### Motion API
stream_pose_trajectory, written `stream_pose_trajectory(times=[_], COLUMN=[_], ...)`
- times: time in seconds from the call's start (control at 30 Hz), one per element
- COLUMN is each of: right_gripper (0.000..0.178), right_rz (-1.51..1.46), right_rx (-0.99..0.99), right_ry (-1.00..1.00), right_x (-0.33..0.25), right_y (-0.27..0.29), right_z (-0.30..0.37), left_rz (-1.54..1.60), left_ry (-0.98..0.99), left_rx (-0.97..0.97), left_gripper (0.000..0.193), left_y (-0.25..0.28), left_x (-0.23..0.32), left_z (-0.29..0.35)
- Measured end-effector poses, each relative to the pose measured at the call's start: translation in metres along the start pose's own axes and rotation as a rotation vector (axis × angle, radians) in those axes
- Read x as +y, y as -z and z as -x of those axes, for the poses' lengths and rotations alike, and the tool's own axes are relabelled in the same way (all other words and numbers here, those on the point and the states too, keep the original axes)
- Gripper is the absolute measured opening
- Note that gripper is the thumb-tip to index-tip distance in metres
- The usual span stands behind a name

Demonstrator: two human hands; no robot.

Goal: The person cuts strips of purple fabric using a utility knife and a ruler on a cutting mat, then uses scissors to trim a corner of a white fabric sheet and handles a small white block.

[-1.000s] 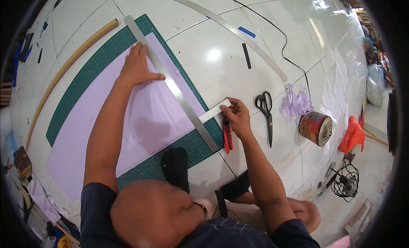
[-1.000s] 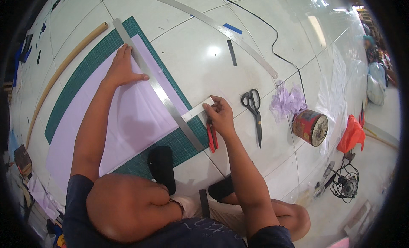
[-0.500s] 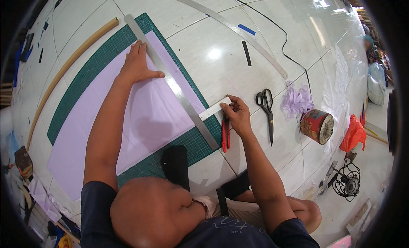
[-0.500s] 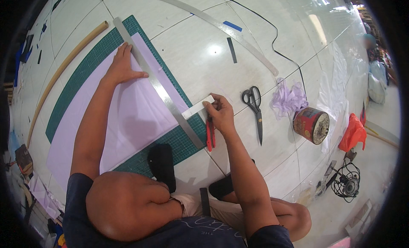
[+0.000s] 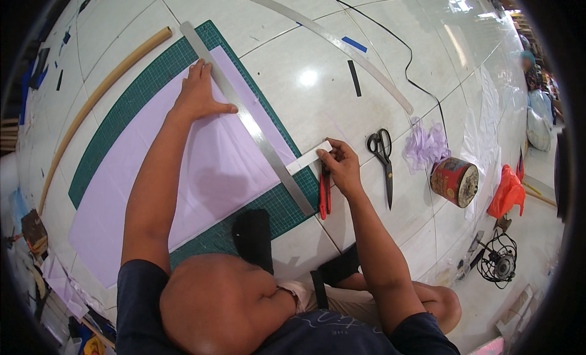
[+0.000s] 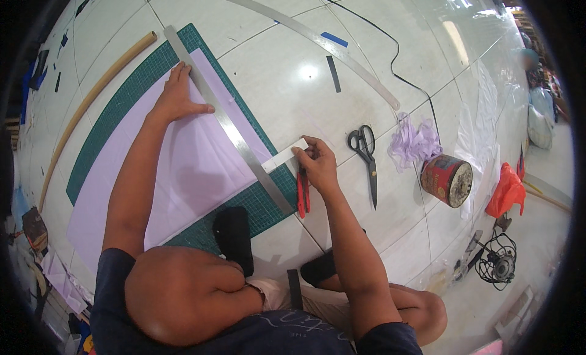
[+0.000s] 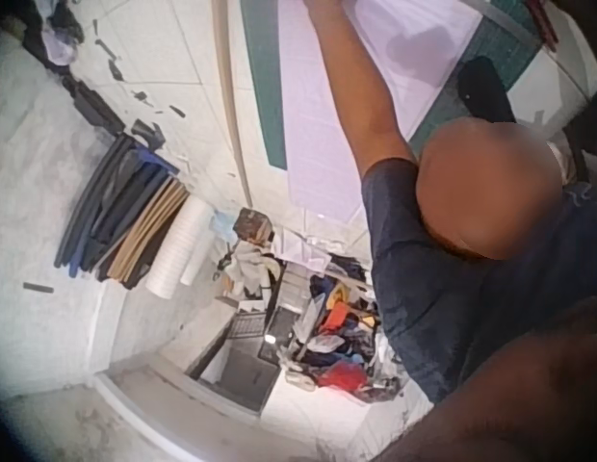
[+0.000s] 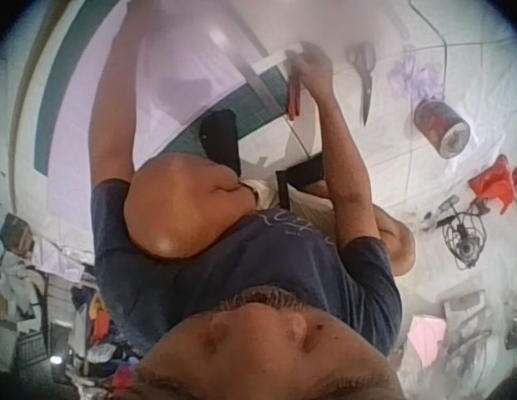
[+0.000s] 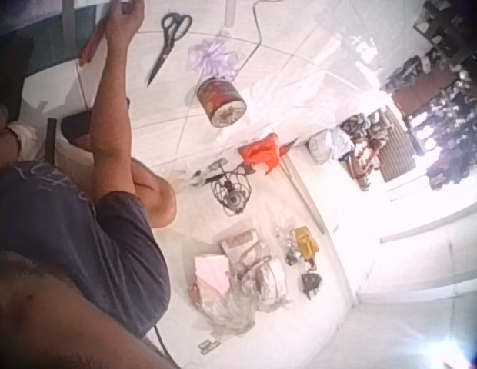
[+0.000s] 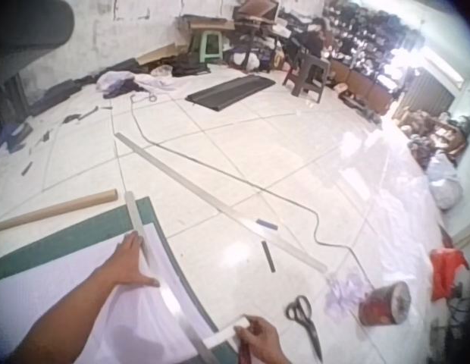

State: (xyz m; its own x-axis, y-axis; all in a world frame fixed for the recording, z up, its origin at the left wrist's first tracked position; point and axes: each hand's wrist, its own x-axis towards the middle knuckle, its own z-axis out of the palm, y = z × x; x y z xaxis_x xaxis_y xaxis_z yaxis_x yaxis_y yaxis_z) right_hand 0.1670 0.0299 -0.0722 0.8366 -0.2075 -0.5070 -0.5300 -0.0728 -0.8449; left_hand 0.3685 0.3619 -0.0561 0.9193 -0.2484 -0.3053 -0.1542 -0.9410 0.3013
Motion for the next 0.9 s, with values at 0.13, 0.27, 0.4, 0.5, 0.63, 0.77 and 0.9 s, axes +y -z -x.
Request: stream_pose_trajectory(times=[0.13, 0.27, 0.4, 0.5, 0.63, 0.77, 0.9], right_gripper=[0.044, 0.05, 0.057, 0.054, 0.045, 0.036, 0.04], right_rz=[-0.052, -0.187, 0.446, 0.748, 0.787, 0.651, 0.21], right_rx=[0.029, 0.211, 0.689, 0.185, 0.103, 0.184, 0.092], right_ry=[-0.028, -0.026, 0.334, 0.051, 0.096, -0.018, -0.163], right_x=[-0.002, -0.003, 0.011, -0.01, 0.009, 0.019, -0.062], right_y=[0.0, 0.02, 0.033, 0.01, 0.012, 0.019, -0.029], right_z=[-0.001, -0.011, -0.003, 0.049, 0.071, 0.058, 0.03], left_rz=[-0.046, -0.073, -0.178, -0.276, -0.255, -0.222, -0.292], left_ry=[0.024, 0.025, 0.068, 0.099, 0.076, 0.051, 0.1], left_rx=[-0.015, -0.021, -0.068, -0.056, -0.057, -0.071, -0.239], left_gripper=[0.138, 0.139, 0.139, 0.128, 0.112, 0.119, 0.143], left_y=[-0.001, -0.003, 0.002, 0.01, 0.004, -0.003, 0.013], left_x=[0.001, -0.001, 0.013, 0.019, 0.031, 0.026, 0.041], left_z=[0.0, -0.004, -0.005, 0.008, 0.014, 0.012, 0.018])
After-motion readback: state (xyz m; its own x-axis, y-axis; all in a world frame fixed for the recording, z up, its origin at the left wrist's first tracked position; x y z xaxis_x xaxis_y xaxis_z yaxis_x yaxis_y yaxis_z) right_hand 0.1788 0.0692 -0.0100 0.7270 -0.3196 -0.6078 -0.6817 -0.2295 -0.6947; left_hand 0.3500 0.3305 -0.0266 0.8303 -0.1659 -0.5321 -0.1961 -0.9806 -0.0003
